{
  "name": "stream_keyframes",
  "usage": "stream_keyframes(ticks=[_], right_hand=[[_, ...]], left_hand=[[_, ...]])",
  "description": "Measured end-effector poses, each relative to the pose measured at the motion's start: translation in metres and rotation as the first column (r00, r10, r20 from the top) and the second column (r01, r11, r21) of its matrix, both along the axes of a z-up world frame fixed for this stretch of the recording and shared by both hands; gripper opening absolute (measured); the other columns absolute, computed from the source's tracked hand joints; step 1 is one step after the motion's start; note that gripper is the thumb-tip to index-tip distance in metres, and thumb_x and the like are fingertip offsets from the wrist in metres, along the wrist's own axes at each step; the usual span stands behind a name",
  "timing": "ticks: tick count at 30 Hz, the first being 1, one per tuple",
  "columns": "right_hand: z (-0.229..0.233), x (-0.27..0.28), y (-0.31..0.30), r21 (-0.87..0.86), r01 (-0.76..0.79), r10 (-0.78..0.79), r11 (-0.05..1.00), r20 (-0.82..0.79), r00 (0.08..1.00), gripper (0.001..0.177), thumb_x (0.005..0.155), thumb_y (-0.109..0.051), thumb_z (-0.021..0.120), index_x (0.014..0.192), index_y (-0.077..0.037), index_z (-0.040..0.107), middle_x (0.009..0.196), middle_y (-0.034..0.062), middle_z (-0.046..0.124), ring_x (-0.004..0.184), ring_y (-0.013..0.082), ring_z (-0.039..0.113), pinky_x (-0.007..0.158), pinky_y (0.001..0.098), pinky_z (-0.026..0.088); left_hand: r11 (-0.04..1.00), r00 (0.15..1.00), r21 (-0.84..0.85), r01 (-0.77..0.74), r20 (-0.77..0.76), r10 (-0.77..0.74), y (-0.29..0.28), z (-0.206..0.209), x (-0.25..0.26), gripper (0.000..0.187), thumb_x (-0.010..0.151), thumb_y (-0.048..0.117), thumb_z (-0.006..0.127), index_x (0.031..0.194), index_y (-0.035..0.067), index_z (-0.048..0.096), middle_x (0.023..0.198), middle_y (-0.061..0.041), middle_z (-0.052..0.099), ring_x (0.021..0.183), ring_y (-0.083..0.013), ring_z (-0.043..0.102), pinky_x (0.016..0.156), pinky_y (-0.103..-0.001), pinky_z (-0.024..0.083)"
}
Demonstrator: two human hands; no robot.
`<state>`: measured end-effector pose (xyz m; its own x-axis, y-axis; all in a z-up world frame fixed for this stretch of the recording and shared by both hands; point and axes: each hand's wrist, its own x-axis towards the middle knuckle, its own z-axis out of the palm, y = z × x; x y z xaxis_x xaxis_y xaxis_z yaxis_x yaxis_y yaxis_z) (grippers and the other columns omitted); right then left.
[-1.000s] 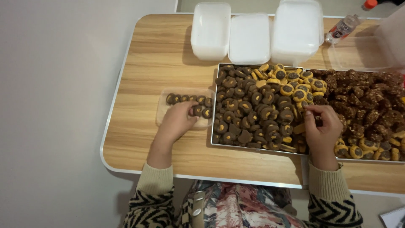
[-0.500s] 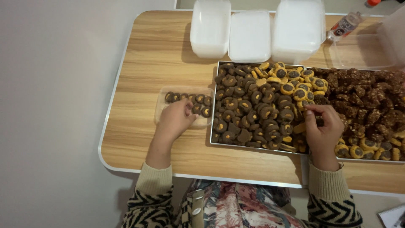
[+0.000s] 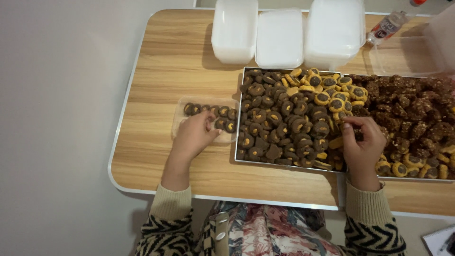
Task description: Arranging chocolate-covered cookies from a large bulk tray into a smaller plastic container in a neat row.
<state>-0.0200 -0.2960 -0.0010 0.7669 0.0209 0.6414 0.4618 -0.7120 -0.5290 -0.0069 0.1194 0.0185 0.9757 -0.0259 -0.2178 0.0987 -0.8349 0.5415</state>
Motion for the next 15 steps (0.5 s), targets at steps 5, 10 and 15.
stream_keyframes(ticks=[5,10,15], right_hand=[[0.0028,-0.0007,0.0019,0.013,0.014,-0.014,1.000,-0.023,1.000,0.011,0.108,0.005,0.063,0.108,0.008,0.074,0.104,0.0212,0.072,0.096,0.0312,0.069,0.080,0.0403,0.053],[0.0039,-0.0011,0.0025,0.007,0.010,-0.010,1.000,-0.017,1.000,0.009,0.108,0.006,0.065,0.107,0.008,0.073,0.103,0.0202,0.072,0.094,0.0297,0.068,0.077,0.0380,0.051],[-0.0013,0.0006,-0.0007,0.000,0.012,-0.012,1.000,-0.004,1.000,0.011,0.109,0.003,0.064,0.106,0.008,0.074,0.102,0.0196,0.072,0.092,0.0291,0.067,0.075,0.0377,0.050]], left_hand=[[0.999,0.997,0.047,-0.024,-0.073,0.027,-0.0014,0.0068,-0.0009,0.037,0.087,0.046,0.073,0.112,0.019,0.069,0.088,0.003,0.071,0.089,-0.0229,0.069,0.078,-0.041,0.049],[0.999,0.996,0.042,-0.026,-0.085,0.030,-0.0015,0.0054,0.0001,0.030,0.085,0.046,0.075,0.102,0.021,0.071,0.088,0.006,0.072,0.088,-0.0197,0.069,0.079,-0.038,0.049],[0.999,0.996,0.014,-0.034,-0.083,0.035,-0.0015,0.0074,-0.0011,0.030,0.085,0.044,0.077,0.103,0.020,0.072,0.087,0.006,0.072,0.086,-0.0180,0.069,0.076,-0.037,0.050]])
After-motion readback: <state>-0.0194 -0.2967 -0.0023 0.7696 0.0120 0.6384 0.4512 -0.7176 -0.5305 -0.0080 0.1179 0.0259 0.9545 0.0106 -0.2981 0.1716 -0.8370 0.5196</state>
